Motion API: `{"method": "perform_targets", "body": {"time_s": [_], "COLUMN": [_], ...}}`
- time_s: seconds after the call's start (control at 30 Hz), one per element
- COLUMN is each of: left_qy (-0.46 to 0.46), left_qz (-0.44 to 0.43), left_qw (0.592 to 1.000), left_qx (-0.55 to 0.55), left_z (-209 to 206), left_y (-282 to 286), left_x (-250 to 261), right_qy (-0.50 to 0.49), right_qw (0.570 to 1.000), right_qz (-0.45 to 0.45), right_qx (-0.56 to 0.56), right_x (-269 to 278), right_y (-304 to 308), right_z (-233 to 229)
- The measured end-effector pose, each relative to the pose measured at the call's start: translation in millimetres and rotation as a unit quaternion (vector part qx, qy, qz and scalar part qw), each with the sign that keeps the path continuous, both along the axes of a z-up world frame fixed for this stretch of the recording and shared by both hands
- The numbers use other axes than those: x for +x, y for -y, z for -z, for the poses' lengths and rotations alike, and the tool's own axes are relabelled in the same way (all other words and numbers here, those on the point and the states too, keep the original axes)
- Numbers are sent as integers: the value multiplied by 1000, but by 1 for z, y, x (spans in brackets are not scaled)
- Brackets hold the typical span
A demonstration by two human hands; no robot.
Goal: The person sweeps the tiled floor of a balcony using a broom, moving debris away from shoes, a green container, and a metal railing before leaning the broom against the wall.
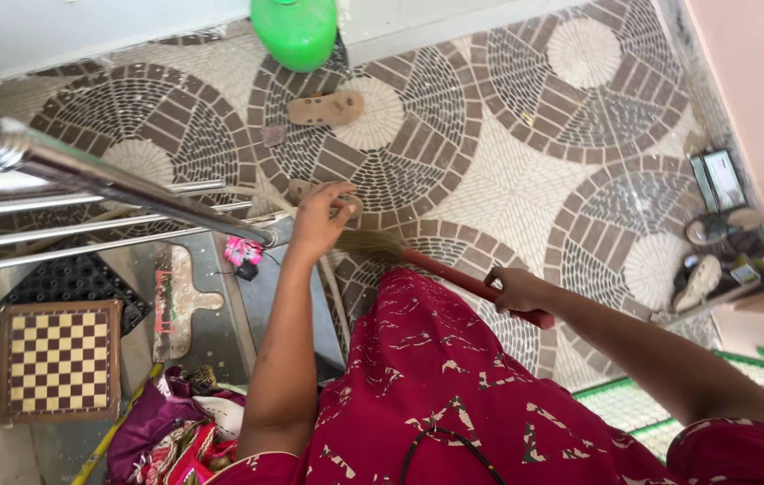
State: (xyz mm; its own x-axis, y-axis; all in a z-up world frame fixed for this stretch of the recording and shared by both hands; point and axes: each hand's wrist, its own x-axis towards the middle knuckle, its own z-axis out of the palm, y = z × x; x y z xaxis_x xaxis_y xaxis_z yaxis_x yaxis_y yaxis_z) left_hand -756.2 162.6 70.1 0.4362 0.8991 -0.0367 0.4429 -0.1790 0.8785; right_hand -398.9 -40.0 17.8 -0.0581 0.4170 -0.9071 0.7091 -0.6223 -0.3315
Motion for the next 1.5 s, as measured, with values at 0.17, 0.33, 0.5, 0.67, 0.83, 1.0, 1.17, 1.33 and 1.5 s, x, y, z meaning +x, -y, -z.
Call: {"method": "perform_targets", "body": {"time_s": [0.17,0.33,0.5,0.67,0.83,1.0,1.17,1.33,1.5], "left_qy": [12,11,38,58,69,30,-10,-43,-78], "left_qz": [-51,-76,-115,-162,-188,-148,-100,-88,-111], "left_qw": [999,997,993,985,979,988,995,989,985], "left_qx": [-7,-13,-13,9,32,12,27,108,109], "left_z": [-17,-16,-5,-4,-18,-25,-11,-33,-79], "left_y": [8,15,19,27,25,10,9,-17,-44], "left_x": [-7,-28,-50,-66,-76,-67,-23,23,22], "right_qy": [39,-10,-103,-26,-29,-141,-169,-90,-130], "right_qw": [987,986,975,981,935,868,848,912,955], "right_qz": [-89,-85,50,125,311,426,456,388,266], "right_qx": [125,141,193,147,170,212,213,96,22], "right_x": [-31,-43,4,22,6,-12,-32,-21,9], "right_y": [-54,-97,-79,-76,-120,-161,-177,-218,-241], "right_z": [68,59,67,74,89,114,137,177,216]}}
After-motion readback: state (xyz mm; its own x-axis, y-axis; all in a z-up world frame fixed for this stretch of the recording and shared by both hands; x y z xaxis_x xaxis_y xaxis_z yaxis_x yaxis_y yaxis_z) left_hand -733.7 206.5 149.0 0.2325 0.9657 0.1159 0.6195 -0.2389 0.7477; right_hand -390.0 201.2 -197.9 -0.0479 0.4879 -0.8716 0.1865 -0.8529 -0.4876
